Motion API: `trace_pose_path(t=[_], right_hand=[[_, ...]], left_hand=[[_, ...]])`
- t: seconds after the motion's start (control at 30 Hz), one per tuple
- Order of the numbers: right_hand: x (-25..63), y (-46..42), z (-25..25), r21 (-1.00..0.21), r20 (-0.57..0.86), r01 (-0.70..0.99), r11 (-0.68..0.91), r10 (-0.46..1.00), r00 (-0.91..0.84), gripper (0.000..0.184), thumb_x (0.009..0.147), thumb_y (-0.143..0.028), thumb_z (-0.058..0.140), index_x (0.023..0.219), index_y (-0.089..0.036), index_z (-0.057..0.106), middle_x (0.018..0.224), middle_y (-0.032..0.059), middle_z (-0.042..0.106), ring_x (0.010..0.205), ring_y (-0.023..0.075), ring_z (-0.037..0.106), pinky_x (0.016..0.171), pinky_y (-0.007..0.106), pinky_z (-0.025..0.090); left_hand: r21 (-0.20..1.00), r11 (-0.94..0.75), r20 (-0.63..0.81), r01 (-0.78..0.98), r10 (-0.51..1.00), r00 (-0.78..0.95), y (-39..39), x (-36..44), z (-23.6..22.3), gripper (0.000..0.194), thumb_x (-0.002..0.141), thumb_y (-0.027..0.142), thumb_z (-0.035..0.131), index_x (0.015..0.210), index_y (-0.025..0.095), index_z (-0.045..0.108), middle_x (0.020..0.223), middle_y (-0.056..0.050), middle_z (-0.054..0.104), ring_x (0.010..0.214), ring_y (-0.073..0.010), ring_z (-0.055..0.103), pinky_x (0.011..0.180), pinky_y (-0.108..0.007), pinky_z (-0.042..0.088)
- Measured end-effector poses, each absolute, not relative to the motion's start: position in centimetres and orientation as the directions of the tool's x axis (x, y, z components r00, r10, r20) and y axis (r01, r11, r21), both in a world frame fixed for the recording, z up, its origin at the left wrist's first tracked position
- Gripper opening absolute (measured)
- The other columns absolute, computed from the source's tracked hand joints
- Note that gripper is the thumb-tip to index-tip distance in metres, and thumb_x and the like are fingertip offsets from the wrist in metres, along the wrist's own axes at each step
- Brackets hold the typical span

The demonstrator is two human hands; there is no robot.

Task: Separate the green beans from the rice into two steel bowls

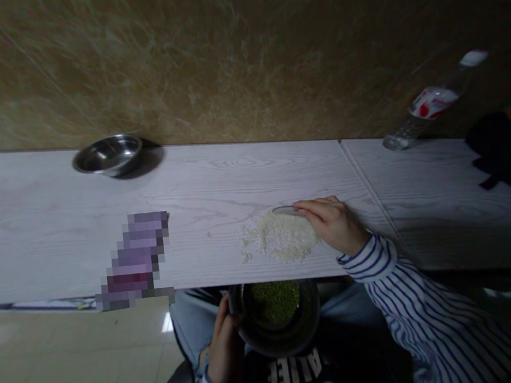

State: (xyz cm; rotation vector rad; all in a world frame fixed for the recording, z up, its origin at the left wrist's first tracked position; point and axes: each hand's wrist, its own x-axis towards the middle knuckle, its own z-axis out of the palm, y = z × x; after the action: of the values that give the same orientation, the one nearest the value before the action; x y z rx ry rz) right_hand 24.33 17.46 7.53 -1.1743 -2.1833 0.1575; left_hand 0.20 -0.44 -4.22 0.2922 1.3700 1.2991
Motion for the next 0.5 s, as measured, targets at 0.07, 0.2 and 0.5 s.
trace_pose_path(t=[0.07, 0.2, 0.5], right_hand=[[24.1, 16.9, 7.5, -0.387, 0.481, 0.681, 0.622, 0.766, -0.426, 0.027, 0.097, -0.011, 0.056, 0.107, -0.021, 0.079, 0.097, 0.0066, 0.084, 0.086, 0.0208, 0.079, 0.082, 0.037, 0.057], [24.5, 16.2, 8.0, -0.4, 0.513, 0.656, 0.64, 0.749, -0.418, 0.026, 0.096, -0.011, 0.058, 0.106, -0.021, 0.08, 0.097, 0.0069, 0.084, 0.085, 0.0208, 0.08, 0.083, 0.036, 0.059], [26.2, 18.8, 7.4, -0.495, 0.414, 0.776, 0.392, 0.891, -0.186, 0.028, 0.093, -0.017, 0.06, 0.11, -0.02, 0.081, 0.105, 0.008, 0.084, 0.092, 0.0251, 0.081, 0.086, 0.036, 0.063]], left_hand=[[0.779, 0.365, -0.557, -0.51, 0.777, -0.295, -0.2, 0.3, -4.1, 0.049, 0.069, 0.032, 0.07, 0.117, 0.024, 0.077, 0.127, -0.009, 0.075, 0.133, -0.0393, 0.057, 0.112, -0.052, 0.042], [0.778, 0.366, -0.559, -0.51, 0.774, -0.296, 0.1, 0.4, -4.1, 0.045, 0.068, 0.032, 0.07, 0.111, 0.024, 0.079, 0.122, -0.008, 0.077, 0.129, -0.039, 0.06, 0.111, -0.051, 0.043], [0.825, 0.342, -0.503, -0.449, 0.807, -0.31, 0.1, 0.6, -3.4, 0.039, 0.07, 0.033, 0.071, 0.106, 0.023, 0.08, 0.122, -0.01, 0.077, 0.134, -0.0392, 0.058, 0.115, -0.053, 0.04]])
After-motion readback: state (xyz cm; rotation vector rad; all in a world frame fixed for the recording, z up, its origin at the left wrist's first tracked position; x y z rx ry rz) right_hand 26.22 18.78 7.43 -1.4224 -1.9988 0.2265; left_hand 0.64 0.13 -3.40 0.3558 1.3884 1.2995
